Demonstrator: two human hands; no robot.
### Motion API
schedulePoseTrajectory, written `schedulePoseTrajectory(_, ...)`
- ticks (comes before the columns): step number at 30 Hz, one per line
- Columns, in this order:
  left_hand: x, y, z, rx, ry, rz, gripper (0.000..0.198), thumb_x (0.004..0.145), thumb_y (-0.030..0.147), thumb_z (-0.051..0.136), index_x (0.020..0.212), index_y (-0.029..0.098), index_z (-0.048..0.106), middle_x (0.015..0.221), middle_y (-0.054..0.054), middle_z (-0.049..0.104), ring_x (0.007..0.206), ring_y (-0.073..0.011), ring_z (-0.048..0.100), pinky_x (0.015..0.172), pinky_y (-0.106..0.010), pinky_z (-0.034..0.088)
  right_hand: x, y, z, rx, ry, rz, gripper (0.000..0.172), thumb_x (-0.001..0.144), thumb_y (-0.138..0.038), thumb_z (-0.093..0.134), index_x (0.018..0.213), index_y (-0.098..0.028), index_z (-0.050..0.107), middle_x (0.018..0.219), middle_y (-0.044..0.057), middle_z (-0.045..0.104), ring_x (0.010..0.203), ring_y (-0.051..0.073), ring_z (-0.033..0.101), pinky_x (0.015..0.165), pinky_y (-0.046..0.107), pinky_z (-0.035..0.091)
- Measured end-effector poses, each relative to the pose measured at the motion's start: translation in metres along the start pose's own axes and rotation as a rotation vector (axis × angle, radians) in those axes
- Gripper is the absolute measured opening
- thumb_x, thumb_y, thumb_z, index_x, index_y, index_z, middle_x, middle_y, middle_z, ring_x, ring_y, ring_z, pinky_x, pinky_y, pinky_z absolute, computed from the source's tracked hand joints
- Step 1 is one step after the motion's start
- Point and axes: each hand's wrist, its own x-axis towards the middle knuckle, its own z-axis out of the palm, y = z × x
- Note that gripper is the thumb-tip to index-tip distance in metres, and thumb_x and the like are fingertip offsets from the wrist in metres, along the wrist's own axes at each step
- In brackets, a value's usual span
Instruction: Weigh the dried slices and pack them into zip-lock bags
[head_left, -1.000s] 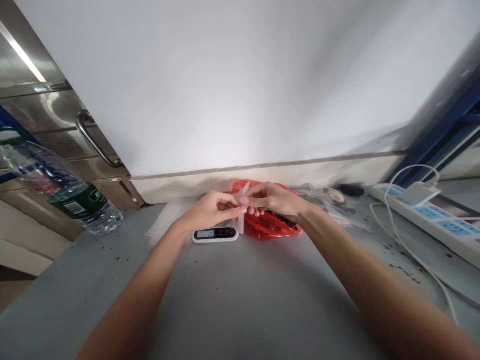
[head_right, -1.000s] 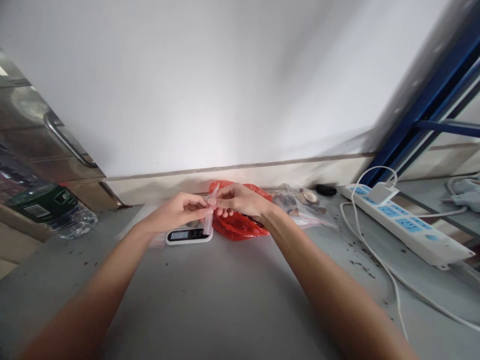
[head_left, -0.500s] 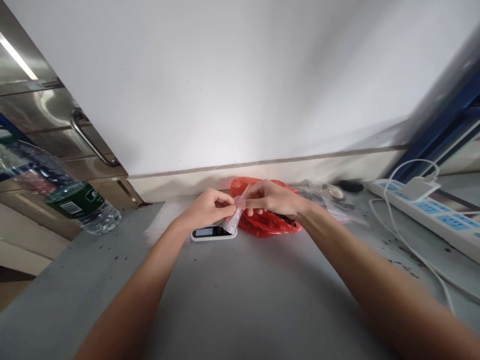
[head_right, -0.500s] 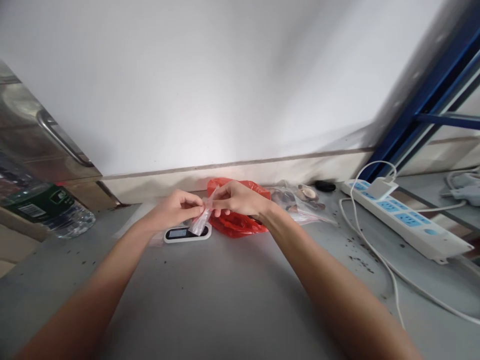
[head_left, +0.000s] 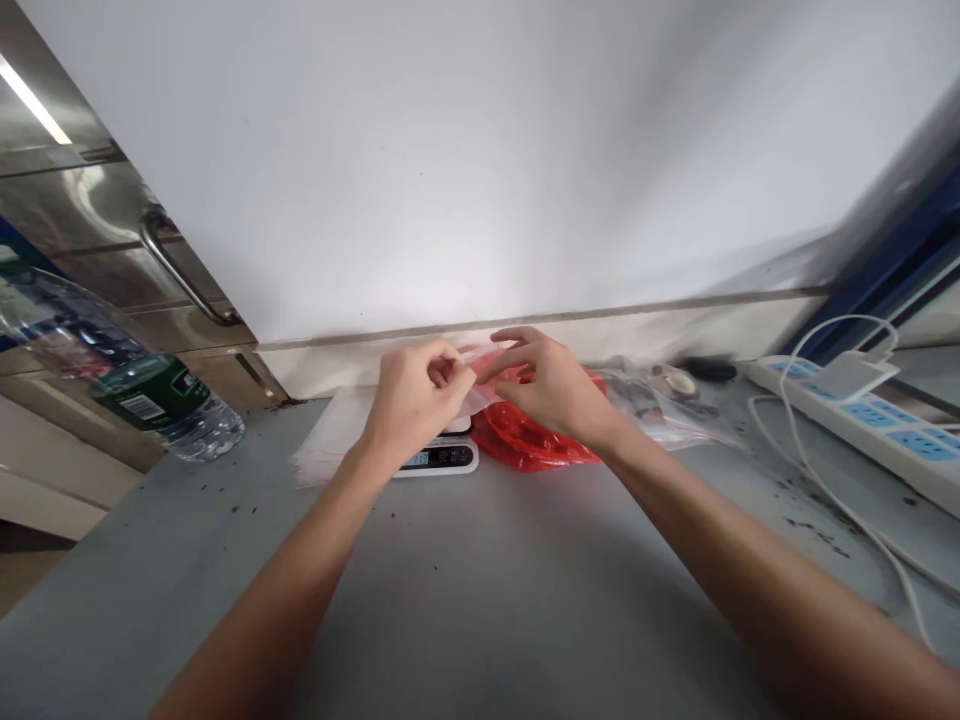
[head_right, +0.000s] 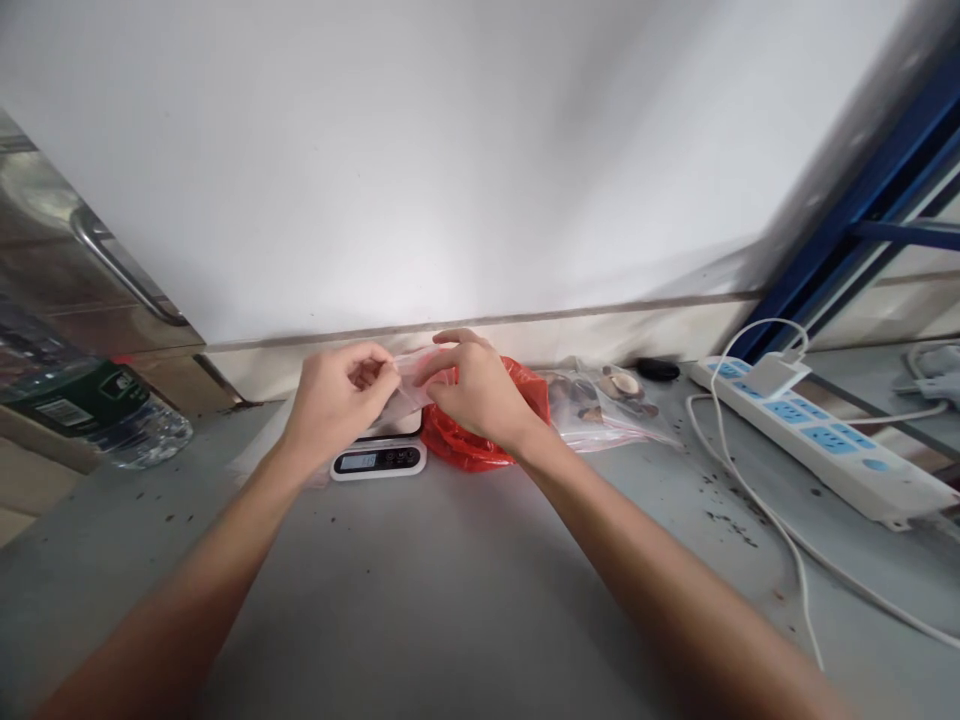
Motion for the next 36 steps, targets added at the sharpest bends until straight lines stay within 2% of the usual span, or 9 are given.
schedulePoseTrajectory(2,-0.003,0.005,0.004,0.01,0.01,0.037,0.013,0.077,0.023,0.056,0.064,0.021,0.055,0.057,0.004,0.058,0.056,-0.0127,0.052,0.057,-0.025,0.041,-0.001,-0.001,-0.001,0.018,-0.099,-0.01,0.023,0.078,-0.009,0.061,0.08,-0.025,0.077,0.107,0.007,0.075,0.134,0.029,0.056,0.1,0.039,0.049)
schedulePoseTrajectory(6,-0.001,0.0,0.008,-0.026,0.048,0.03,0.013,0.085,0.025,0.055,0.074,0.021,0.061,0.074,-0.001,0.068,0.072,-0.0168,0.062,0.067,-0.027,0.049,-0.001,-0.003,-0.01,-0.062,-0.225,0.064,0.028,0.071,-0.012,0.073,0.097,-0.021,0.074,0.112,0.007,0.072,0.106,0.027,0.066,0.093,0.039,0.053)
schedulePoseTrajectory(10,0.01,-0.019,0.009,-0.227,0.23,-0.274,0.013,0.09,0.024,0.058,0.101,0.022,0.066,0.112,-0.005,0.072,0.104,-0.0218,0.066,0.082,-0.031,0.054,0.001,0.001,-0.025,-0.04,-0.22,0.022,0.067,0.074,-0.024,0.078,0.139,-0.023,0.062,0.124,0.009,0.068,0.108,0.028,0.067,0.095,0.041,0.055)
schedulePoseTrajectory(14,0.012,-0.032,0.007,-0.744,-0.081,-0.54,0.022,0.09,0.034,0.07,0.109,0.024,0.064,0.099,-0.002,0.069,0.082,-0.0179,0.067,0.071,-0.031,0.058,0.003,0.011,-0.044,-0.023,-0.287,-0.101,0.098,0.077,-0.044,0.079,0.164,-0.027,0.036,0.151,0.012,0.056,0.125,0.033,0.062,0.105,0.048,0.052)
schedulePoseTrajectory(17,0.013,-0.035,0.008,-0.841,-0.167,-0.53,0.025,0.081,0.031,0.083,0.082,0.02,0.061,0.076,0.003,0.059,0.066,-0.0108,0.06,0.065,-0.024,0.055,0.006,0.02,-0.065,-0.169,-0.331,-0.061,0.08,0.078,-0.043,0.074,0.153,-0.027,0.053,0.14,0.012,0.065,0.12,0.034,0.064,0.101,0.049,0.052)
schedulePoseTrajectory(20,0.022,-0.035,0.013,-0.758,-0.12,-0.498,0.028,0.078,0.034,0.086,0.085,0.019,0.063,0.077,0.003,0.061,0.066,-0.0107,0.06,0.063,-0.023,0.052,0.007,0.025,-0.088,-0.271,-0.459,0.011,0.04,0.082,-0.047,0.063,0.111,-0.024,0.078,0.111,0.01,0.075,0.102,0.031,0.068,0.09,0.043,0.053)
schedulePoseTrajectory(25,0.052,-0.03,0.021,-0.512,-0.152,-0.339,0.022,0.088,0.039,0.078,0.093,0.018,0.072,0.089,-0.004,0.071,0.076,-0.0154,0.066,0.068,-0.027,0.052,0.004,0.029,-0.111,-0.381,-0.605,0.196,0.041,0.08,-0.06,0.057,0.066,-0.023,0.068,0.071,0.003,0.065,0.068,0.021,0.056,0.064,0.034,0.043)
schedulePoseTrajectory(30,0.08,-0.014,0.026,-0.325,-0.256,-0.025,0.015,0.089,0.033,0.076,0.093,0.018,0.075,0.099,-0.005,0.075,0.096,-0.0199,0.07,0.086,-0.032,0.052,0.002,0.028,-0.113,-0.469,-0.56,0.286,0.038,0.077,-0.053,0.06,0.055,-0.023,0.053,0.064,0.002,0.059,0.064,0.019,0.053,0.06,0.033,0.039)
schedulePoseTrajectory(36,0.098,0.007,0.028,-0.206,-0.397,0.188,0.017,0.091,0.028,0.073,0.105,0.018,0.079,0.115,-0.007,0.078,0.109,-0.0202,0.069,0.103,-0.036,0.05,0.003,0.03,-0.112,-0.517,-0.504,0.345,0.031,0.077,-0.054,0.066,0.071,-0.024,0.064,0.075,0.004,0.071,0.07,0.022,0.063,0.062,0.033,0.044)
